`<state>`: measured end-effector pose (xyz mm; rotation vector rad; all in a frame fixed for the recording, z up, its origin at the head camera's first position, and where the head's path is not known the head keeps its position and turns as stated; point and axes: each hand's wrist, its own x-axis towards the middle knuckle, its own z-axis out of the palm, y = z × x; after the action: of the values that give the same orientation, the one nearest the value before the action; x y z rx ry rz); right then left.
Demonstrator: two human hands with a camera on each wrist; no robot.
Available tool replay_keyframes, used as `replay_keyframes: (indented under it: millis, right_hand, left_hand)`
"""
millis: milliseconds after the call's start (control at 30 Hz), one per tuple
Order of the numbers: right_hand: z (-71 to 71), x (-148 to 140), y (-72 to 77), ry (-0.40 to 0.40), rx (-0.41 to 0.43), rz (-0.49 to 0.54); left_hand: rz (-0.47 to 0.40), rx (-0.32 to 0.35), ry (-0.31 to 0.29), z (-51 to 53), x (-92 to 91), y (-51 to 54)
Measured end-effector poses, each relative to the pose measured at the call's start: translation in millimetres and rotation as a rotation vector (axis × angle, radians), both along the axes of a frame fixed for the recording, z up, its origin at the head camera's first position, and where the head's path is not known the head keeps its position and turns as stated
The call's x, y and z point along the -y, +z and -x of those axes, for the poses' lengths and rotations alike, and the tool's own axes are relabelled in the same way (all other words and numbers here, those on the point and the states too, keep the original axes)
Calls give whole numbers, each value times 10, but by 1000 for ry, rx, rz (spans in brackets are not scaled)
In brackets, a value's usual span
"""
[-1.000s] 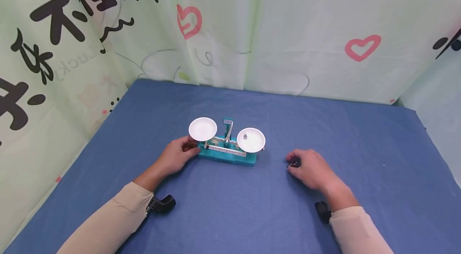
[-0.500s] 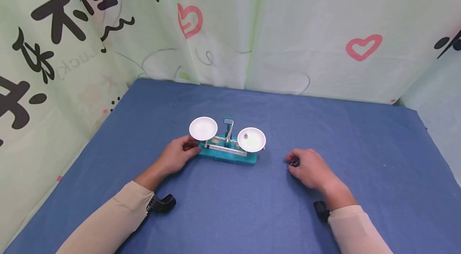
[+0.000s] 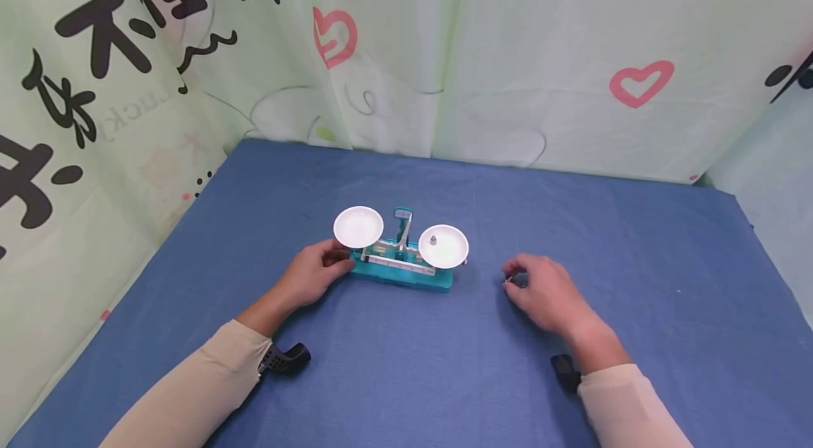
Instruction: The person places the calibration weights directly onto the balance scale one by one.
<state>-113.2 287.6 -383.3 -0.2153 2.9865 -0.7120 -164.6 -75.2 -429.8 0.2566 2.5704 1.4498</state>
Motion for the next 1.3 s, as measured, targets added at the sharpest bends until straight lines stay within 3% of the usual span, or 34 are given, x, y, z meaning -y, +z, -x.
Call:
replay_keyframes:
  millis: [367, 867, 1300]
  right_hand:
    - [-48, 148, 135, -65, -110, 95]
    - [18, 356, 258, -53, -269, 178]
    - [180, 585, 295, -33, -283, 210]
  left_hand:
    - [5, -1, 0, -9, 0, 9]
    - [8, 4, 5, -9, -4, 7]
    - [17, -1, 3, -1, -2, -2]
